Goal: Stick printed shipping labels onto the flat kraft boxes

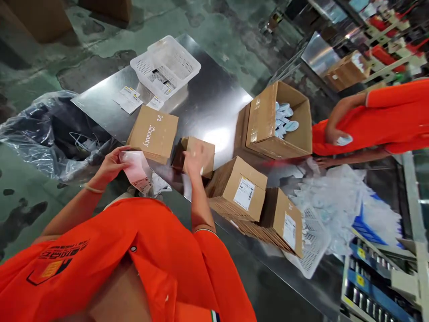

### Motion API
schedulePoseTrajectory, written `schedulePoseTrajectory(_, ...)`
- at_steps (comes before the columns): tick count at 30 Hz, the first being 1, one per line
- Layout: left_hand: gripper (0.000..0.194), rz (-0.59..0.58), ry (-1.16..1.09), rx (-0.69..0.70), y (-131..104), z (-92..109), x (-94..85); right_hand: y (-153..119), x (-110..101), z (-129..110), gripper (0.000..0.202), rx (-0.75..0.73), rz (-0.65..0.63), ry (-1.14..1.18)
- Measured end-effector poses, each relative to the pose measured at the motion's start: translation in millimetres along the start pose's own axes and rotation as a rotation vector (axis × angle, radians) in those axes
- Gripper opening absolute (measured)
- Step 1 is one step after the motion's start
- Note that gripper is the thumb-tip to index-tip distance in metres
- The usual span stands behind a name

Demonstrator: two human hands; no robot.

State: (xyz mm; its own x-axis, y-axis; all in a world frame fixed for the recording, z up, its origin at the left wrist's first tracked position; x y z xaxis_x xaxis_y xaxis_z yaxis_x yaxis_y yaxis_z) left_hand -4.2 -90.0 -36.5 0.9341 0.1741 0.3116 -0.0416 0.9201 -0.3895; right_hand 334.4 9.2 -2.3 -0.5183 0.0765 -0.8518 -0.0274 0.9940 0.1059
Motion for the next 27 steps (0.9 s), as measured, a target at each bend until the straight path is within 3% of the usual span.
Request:
schedulePoseTrajectory(2, 0.083, 0.020, -0.074, 0.012, 0, 8, -2.1, -25, 61, -66, 0.045, -0.326, -0.389, 0.402)
schedulePoseTrajectory(3, 0.084, 0.050, -0.113, 0.017, 3, 12, -6.9, -41, 86, -93, 0.035, -0.413, -0.570, 0.551)
schedulePoseTrajectory(5, 0.083, 0.183, -0.190, 0.011, 10, 13, -25.7, -64, 119, -129, 0.015, -0.473, -0.746, 0.693)
schedulePoseTrajectory(8, 0.071, 0.482, -0.301, -0.148, 14, -7, -58.6, -69, 132, -145, 0.026, -0.419, -0.657, 0.755)
schedulePoseTrajectory(10, 0.068, 0.567, -0.357, -0.285, 7, -28, -62.7, -64, 130, -146, 0.042, -0.335, -0.560, 0.792)
schedulePoseTrajectory(12, 0.081, 0.477, -0.373, -0.319, -3, -43, -48.0, -60, 129, -145, 0.036, -0.249, -0.517, 0.810)
schedulePoseTrajectory(15, 0.106, 0.233, -0.256, -0.207, -17, -48, -13.7, -56, 131, -148, 0.020, -0.188, -0.496, 0.830)
schedulePoseTrajectory(17, 0.098, 0.154, -0.134, -0.143, -22, -44, 0.7, -54, 131, -147, 0.020, -0.184, -0.484, 0.852)
schedulePoseTrajectory(21, 0.073, 0.124, 0.007, -0.141, -12, -27, 6.8, -53, 126, -137, 0.023, -0.197, -0.442, 0.854)
schedulePoseTrajectory(25, 0.071, 0.117, 0.127, -0.149, 7, -12, 9.2, -58, 104, -126, 0.010, -0.335, -0.251, 0.722)
schedulePoseTrajectory(27, 0.070, 0.096, 0.161, -0.173, 13, -14, 12.1, -56, 89, -124, 0.011, -0.424, -0.135, 0.660)
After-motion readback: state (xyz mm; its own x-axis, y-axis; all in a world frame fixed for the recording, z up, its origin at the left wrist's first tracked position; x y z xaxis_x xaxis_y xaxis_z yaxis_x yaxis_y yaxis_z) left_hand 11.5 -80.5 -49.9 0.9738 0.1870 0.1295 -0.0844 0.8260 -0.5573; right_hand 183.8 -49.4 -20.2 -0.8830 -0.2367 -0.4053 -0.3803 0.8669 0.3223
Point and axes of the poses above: each hand's wrist, its own y-axis towards the middle knuckle, its own x-axis out of the palm, z = x × y, the point moved 6 cm from there along y, towards the middle knuckle, and after that the axes turned 12 degrees about -x, right-handed, at the moved point
